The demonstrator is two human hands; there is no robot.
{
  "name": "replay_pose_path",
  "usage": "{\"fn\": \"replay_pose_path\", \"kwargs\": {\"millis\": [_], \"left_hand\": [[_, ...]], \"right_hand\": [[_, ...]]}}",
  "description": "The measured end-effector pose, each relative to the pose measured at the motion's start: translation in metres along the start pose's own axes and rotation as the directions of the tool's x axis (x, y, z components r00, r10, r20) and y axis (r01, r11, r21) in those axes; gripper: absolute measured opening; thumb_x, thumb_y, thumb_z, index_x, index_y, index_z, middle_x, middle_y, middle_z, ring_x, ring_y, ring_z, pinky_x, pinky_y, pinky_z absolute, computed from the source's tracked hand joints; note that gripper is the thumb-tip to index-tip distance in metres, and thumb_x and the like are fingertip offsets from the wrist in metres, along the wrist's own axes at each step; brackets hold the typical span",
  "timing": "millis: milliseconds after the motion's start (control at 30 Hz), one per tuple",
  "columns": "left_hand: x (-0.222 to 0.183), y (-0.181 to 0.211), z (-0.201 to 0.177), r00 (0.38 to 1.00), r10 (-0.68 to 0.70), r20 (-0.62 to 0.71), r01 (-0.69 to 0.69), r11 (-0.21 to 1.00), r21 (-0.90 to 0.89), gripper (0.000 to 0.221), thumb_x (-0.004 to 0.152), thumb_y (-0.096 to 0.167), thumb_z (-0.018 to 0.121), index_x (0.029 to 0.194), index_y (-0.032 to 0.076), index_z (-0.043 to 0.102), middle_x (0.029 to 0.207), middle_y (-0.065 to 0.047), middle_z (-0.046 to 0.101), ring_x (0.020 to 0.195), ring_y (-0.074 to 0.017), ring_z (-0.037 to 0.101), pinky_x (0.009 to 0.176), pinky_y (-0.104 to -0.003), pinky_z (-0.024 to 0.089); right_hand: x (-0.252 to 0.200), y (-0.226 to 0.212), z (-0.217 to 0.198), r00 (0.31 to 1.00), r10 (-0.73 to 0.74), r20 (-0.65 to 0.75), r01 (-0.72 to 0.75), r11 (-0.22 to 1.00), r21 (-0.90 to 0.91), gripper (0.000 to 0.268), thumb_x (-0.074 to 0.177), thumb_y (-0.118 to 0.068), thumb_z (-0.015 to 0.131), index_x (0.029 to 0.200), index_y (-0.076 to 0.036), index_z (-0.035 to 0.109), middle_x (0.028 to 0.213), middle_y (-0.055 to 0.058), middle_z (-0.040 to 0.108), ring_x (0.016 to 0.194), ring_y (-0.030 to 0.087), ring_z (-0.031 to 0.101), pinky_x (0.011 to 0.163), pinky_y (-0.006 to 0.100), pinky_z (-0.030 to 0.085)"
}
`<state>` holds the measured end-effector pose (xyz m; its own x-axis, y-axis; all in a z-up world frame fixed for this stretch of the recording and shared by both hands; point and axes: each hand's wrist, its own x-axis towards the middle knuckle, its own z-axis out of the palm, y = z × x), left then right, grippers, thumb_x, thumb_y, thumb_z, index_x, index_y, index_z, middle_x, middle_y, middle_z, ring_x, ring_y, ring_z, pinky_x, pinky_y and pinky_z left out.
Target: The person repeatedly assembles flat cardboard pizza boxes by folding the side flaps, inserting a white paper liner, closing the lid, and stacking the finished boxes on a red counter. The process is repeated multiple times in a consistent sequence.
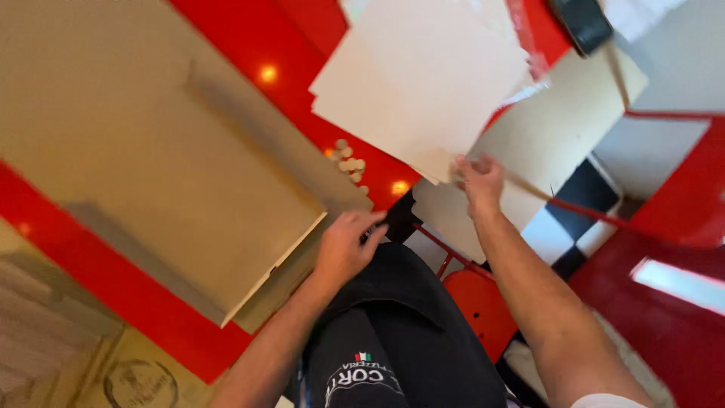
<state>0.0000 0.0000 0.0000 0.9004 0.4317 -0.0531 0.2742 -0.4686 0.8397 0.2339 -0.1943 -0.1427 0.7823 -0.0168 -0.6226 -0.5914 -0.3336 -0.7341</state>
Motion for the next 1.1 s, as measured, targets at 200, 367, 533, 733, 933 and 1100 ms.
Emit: {"fn": "replay_pose_path", "kwargs": {"millis": [200, 367, 533, 733, 933, 1100], "left_hand": [[0.112, -0.029, 0.119, 0.996, -0.020, 0.082, 0.031, 0.990, -0.139, 0.028, 0.091, 0.023, 0.076, 0.114, 0.007, 0.074, 0.108, -0.014, 0.075, 0.100, -0.0308, 0.073, 0.087, -0.038, 0.059], [0.152, -0.039, 0.159, 0.968, -0.030, 0.247, 0.021, 0.999, 0.039, 0.035, 0.084, 0.029, 0.081, 0.109, 0.006, 0.074, 0.103, -0.012, 0.075, 0.095, -0.0288, 0.073, 0.083, -0.039, 0.058], [0.164, -0.034, 0.176, 0.953, -0.045, 0.301, -0.027, 0.972, 0.232, 0.040, 0.075, 0.039, 0.087, 0.095, 0.006, 0.076, 0.091, -0.010, 0.076, 0.089, -0.0292, 0.071, 0.080, -0.041, 0.057], [0.167, -0.023, 0.175, 0.930, -0.141, 0.340, 0.024, 0.945, 0.326, 0.039, 0.075, 0.041, 0.086, 0.093, 0.008, 0.076, 0.091, -0.008, 0.076, 0.088, -0.0261, 0.072, 0.079, -0.041, 0.056], [0.169, -0.005, 0.168, 0.916, -0.232, 0.327, 0.113, 0.932, 0.345, 0.040, 0.073, 0.042, 0.086, 0.094, 0.008, 0.077, 0.092, -0.007, 0.077, 0.088, -0.0249, 0.072, 0.081, -0.040, 0.056], [0.169, -0.011, 0.171, 0.892, -0.284, 0.351, 0.149, 0.919, 0.366, 0.041, 0.076, 0.043, 0.084, 0.098, 0.009, 0.078, 0.094, -0.007, 0.078, 0.088, -0.0235, 0.075, 0.082, -0.039, 0.058]], "right_hand": [[0.003, 0.037, -0.008, 0.974, 0.125, 0.186, -0.189, 0.906, 0.379, 0.034, 0.092, -0.022, 0.076, 0.116, 0.002, 0.069, 0.108, 0.012, 0.073, 0.094, 0.024, 0.073, 0.081, 0.043, 0.068], [0.014, 0.049, -0.004, 0.929, 0.150, 0.339, -0.329, 0.758, 0.563, 0.033, 0.097, -0.028, 0.071, 0.115, 0.000, 0.071, 0.104, 0.009, 0.068, 0.091, 0.023, 0.069, 0.080, 0.043, 0.065], [0.036, 0.070, 0.003, 0.912, 0.205, 0.356, -0.399, 0.648, 0.649, 0.029, 0.097, -0.029, 0.072, 0.105, -0.001, 0.070, 0.100, 0.010, 0.074, 0.088, 0.023, 0.073, 0.076, 0.040, 0.064], [0.035, 0.078, 0.000, 0.897, 0.147, 0.416, -0.384, 0.725, 0.572, 0.026, 0.098, -0.032, 0.075, 0.100, -0.006, 0.072, 0.086, 0.004, 0.072, 0.075, 0.017, 0.068, 0.070, 0.033, 0.059], [0.025, 0.065, -0.003, 0.889, 0.178, 0.422, -0.418, 0.692, 0.588, 0.022, 0.096, -0.030, 0.076, 0.095, -0.008, 0.072, 0.086, 0.003, 0.072, 0.079, 0.016, 0.070, 0.074, 0.035, 0.061], [0.020, 0.058, -0.003, 0.886, 0.166, 0.433, -0.418, 0.690, 0.591, 0.023, 0.097, -0.031, 0.074, 0.096, -0.008, 0.072, 0.089, 0.003, 0.073, 0.082, 0.016, 0.072, 0.076, 0.034, 0.062]]}}
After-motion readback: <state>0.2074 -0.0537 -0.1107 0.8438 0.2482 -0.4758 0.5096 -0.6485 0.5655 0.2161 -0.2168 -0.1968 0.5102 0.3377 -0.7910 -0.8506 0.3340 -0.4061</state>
